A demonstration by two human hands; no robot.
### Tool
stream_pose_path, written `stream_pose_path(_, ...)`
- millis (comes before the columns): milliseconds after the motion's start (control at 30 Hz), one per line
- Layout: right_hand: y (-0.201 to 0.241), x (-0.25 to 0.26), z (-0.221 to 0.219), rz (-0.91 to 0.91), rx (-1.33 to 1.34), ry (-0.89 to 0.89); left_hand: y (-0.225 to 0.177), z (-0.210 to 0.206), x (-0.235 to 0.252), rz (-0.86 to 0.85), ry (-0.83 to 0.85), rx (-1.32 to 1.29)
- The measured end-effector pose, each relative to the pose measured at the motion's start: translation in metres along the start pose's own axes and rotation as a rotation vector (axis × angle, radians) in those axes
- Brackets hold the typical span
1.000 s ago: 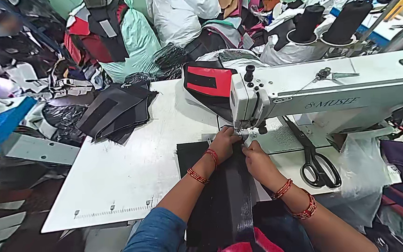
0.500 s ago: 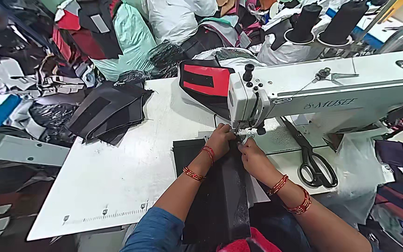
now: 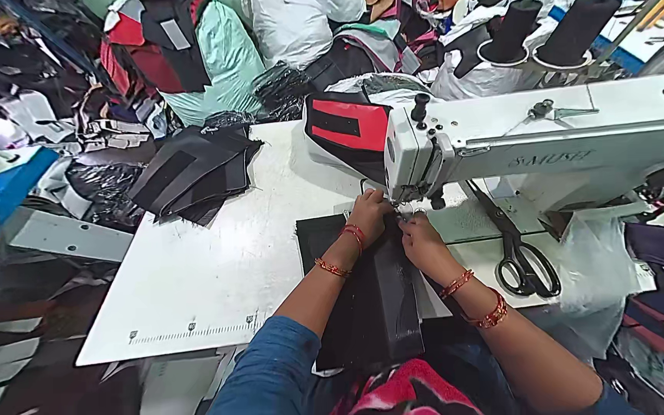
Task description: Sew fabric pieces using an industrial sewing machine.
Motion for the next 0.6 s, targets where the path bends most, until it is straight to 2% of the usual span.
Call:
stream_pose_path(100, -0.008, -0.013, 0.013, 0.073, 0.094, -0.213, 0.004, 0.009, -0.014, 0.179, 0.051, -0.017)
stream_pose_path(167, -0.019, -0.034, 0.029, 0.138, 0.108, -0.397, 0.0, 0.034, -0.041, 0.222, -0.056, -0.064)
stream_pose_path(233, -0.031, -0.066, 0.04, 0.161, 0.172, -0.442, -0.008, 0.066, -0.088, 0.235, -0.19, -0.173)
stream_pose_path(267, -0.038, -0.082, 0.037, 0.154, 0.248, -0.364, -0.011, 0.079, -0.118, 0.25, -0.221, -0.262)
stream_pose_path(333, -0.045, -0.113, 0.009, 0.096, 0.431, 0.014, -0.012, 0.092, -0.184, 0.315, -0.167, -0.586)
stream_pose_path(400, -0.043, -0.144, -0.033, 0.109, 0.521, 0.379, -0.016, 0.076, -0.246, 0.358, 0.088, -0.994)
stream_pose_path(433, -0.043, -0.155, -0.054, 0.104, 0.536, 0.479, -0.016, 0.063, -0.273, 0.38, 0.204, -1.111)
stream_pose_path(467, -0.045, -0.162, -0.071, 0.085, 0.561, 0.514, -0.009, 0.05, -0.296, 0.448, 0.235, -1.129)
stream_pose_path(500, -0.046, -0.165, -0.086, 0.059, 0.619, 0.491, 0.002, 0.036, -0.314, 0.564, 0.188, -1.063)
stream_pose_path(567, -0.049, -0.163, -0.103, -0.024, 0.864, 0.304, 0.014, 0.011, -0.325, 0.757, 0.043, -0.927)
stream_pose_path(600, -0.049, -0.162, -0.108, -0.082, 1.017, 0.198, 0.01, -0.002, -0.32, 0.794, -0.007, -0.93)
Point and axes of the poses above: each hand's wrist, its own x-axis towards the middle knuckle, its own z-axis out of the back of the hand, y = z × x, the point moved 10 cm from there along x, towards the middle knuckle, and after that the axes turned 7 degrees about -x, right-handed, at the moved point
